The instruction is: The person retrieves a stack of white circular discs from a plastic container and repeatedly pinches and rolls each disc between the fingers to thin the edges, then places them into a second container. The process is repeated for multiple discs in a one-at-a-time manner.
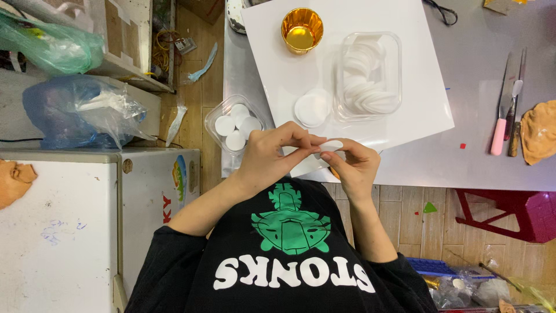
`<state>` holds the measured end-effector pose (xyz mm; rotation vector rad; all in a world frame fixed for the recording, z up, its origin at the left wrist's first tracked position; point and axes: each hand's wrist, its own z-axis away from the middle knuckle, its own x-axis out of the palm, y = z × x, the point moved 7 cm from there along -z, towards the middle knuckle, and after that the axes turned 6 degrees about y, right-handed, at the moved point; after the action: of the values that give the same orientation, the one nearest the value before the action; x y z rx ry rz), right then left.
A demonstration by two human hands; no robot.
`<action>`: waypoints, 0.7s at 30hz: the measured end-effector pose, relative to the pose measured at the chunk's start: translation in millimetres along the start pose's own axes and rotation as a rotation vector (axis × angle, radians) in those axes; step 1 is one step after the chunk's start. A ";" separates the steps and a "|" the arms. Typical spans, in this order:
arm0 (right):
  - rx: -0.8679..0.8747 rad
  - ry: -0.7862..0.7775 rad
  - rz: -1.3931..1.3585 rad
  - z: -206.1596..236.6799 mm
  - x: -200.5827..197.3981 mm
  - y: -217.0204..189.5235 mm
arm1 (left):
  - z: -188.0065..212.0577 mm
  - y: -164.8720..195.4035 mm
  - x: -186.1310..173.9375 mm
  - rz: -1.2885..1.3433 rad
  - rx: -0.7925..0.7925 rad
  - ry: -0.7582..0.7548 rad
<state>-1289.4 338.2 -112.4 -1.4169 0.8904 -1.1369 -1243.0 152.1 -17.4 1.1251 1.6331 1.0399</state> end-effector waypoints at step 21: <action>-0.409 -0.078 0.480 -3.3 35.5 -58.6 | -3.9 15.2 9.7 -0.175 0.204 0.009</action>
<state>-1286.7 312.9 -48.6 -1.4454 1.3715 -0.5523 -1245.3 164.4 -3.9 1.0858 1.8411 0.7810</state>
